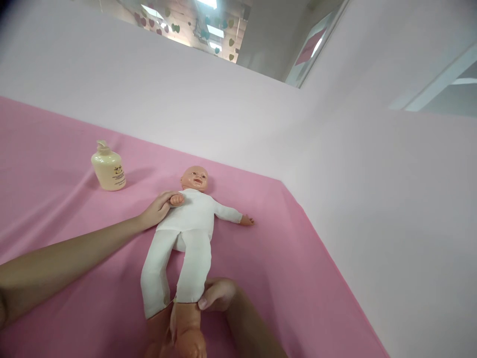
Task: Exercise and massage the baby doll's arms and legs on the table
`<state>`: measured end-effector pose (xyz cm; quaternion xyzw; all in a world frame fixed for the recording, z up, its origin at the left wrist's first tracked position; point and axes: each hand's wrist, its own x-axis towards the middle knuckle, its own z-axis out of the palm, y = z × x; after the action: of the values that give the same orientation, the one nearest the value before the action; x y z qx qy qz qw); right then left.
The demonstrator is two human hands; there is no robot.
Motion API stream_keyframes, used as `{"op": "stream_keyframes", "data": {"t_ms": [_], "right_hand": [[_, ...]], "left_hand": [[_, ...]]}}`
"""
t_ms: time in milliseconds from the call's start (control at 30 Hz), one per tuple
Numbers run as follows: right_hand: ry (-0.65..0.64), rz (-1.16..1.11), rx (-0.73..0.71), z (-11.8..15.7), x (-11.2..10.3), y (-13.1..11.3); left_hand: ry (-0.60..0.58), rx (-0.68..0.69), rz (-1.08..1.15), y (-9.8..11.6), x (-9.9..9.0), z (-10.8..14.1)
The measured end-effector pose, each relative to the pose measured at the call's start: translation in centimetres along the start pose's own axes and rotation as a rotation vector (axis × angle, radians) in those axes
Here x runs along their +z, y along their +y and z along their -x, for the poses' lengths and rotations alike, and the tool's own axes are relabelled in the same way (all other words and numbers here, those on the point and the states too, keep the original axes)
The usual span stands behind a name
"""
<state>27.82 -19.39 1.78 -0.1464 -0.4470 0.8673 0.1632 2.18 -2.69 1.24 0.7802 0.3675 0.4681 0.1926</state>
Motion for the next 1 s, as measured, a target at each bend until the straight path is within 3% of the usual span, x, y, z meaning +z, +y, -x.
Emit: {"op": "stream_keyframes", "data": {"t_ms": [133, 333, 467, 600, 833, 1000], "right_hand": [[-0.137, -0.003, -0.087, -0.9, 0.4, -0.5], [0.122, -0.086, -0.281, -1.2, 0.4, -1.2], [0.341, -0.186, -0.232, -0.8, 0.3, -1.7], [0.480, -0.238, -0.160, -0.7, 0.0, -1.9], [0.520, -0.272, -0.155, -0.8, 0.0, -1.9], [0.477, -0.260, -0.165, -0.8, -0.1, -1.8]], "left_hand": [[-0.015, 0.036, -0.010, 0.2, -0.1, 0.0], [-0.038, 0.071, -0.030, 0.3, -0.1, 0.0], [-0.057, 0.127, -0.049, -0.2, 0.0, 0.0], [-0.055, 0.224, -0.049, -0.6, 0.3, 0.1], [-0.088, 0.253, -0.063, 0.1, -0.1, 0.1], [-0.103, 0.223, -0.078, 0.3, -0.3, 0.1]]}}
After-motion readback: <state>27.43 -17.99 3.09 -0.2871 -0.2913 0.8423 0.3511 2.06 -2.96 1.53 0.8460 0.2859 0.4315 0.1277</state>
